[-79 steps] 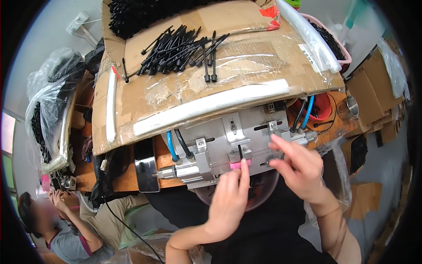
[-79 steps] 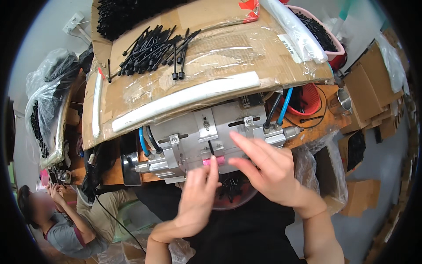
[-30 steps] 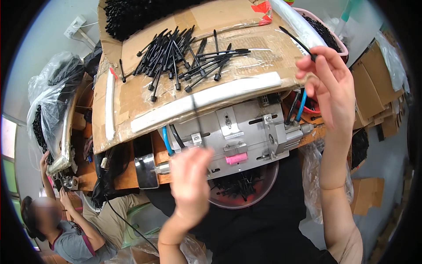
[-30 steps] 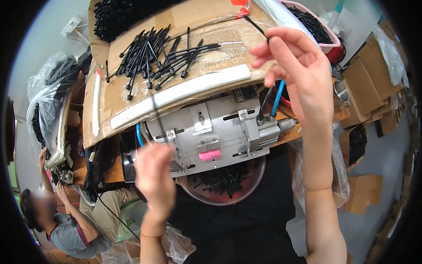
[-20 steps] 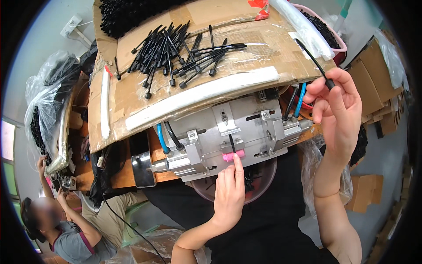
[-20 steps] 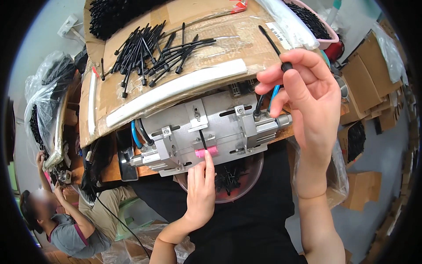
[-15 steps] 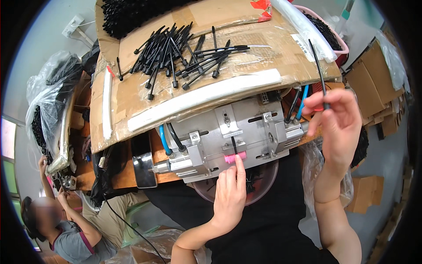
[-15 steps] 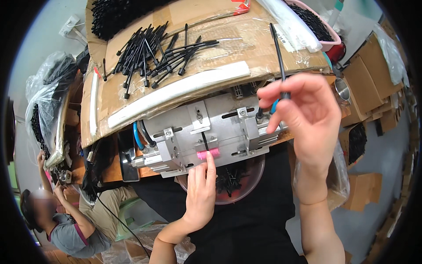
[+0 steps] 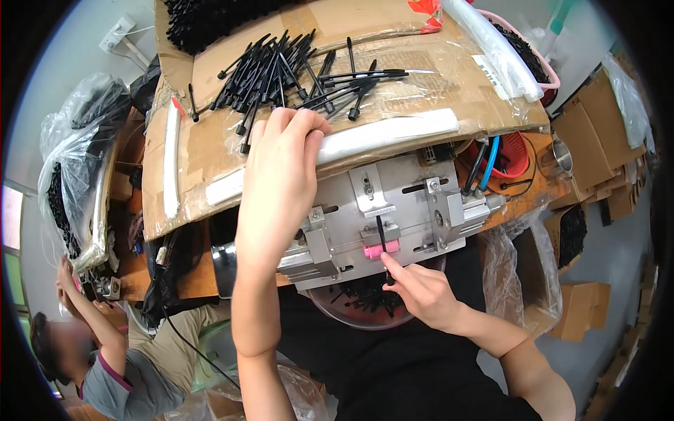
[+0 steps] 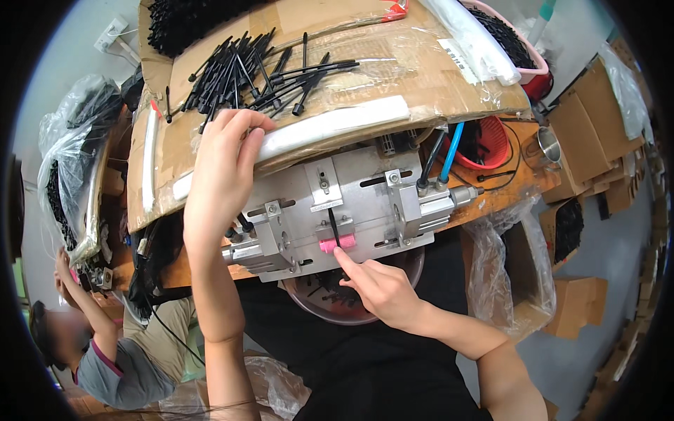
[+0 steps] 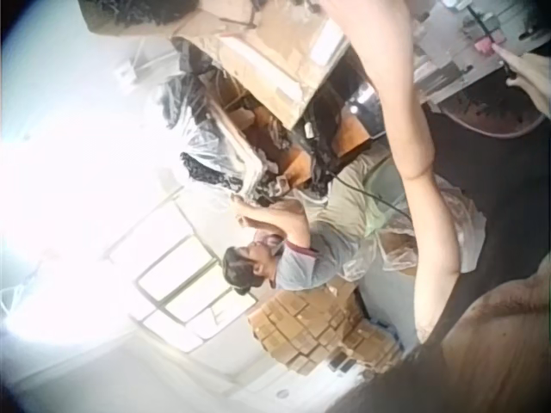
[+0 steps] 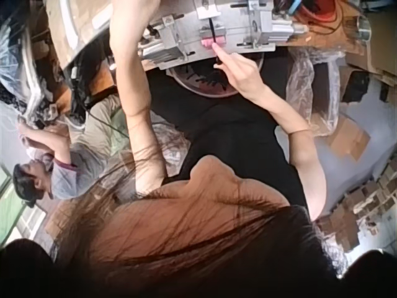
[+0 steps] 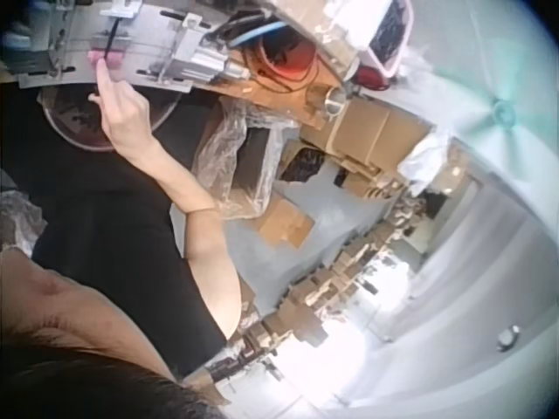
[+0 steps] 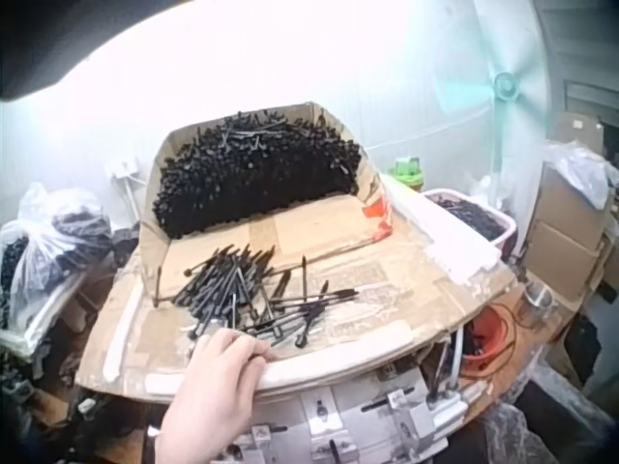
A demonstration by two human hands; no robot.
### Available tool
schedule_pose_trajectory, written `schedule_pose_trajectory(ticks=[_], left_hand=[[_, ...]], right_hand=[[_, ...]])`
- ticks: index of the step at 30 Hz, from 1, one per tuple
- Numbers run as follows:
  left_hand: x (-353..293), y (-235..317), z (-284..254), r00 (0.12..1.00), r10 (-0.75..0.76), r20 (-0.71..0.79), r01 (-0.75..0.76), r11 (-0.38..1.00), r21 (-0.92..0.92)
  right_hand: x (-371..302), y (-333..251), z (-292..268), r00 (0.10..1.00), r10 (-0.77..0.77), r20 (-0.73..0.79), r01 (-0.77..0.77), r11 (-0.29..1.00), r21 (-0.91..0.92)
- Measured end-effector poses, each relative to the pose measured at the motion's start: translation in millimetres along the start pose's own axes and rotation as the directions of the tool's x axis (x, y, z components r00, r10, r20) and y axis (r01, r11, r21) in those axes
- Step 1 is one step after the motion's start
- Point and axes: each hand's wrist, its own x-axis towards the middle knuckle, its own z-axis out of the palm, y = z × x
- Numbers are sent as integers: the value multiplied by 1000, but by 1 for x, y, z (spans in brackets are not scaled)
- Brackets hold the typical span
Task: The person repeatedly picks up black cable ties from a cardboard box and inserts them into a metal jig on the table. They use a pink tool to secure or adjust the ties within the jig, then remove the ties and place them into a pink bowl below. The process is repeated continuously throughout the clip.
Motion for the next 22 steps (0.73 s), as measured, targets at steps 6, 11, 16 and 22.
schedule_pose_trajectory(ticks=[6,11,16,22], left_hand=[[9,-5,-15,985,11,174,26,978,-208],[-2,-14,-14,990,57,133,-18,961,-277],[-1,-17,-12,991,92,95,-60,951,-304],[-6,-19,-10,993,109,49,-93,961,-259]], right_hand=[[6,-3,-12,994,62,88,-54,995,-87],[80,-13,-72,987,-158,29,160,957,-241],[250,6,-74,935,-271,228,354,752,-556],[329,4,-48,657,53,752,347,864,-364]])
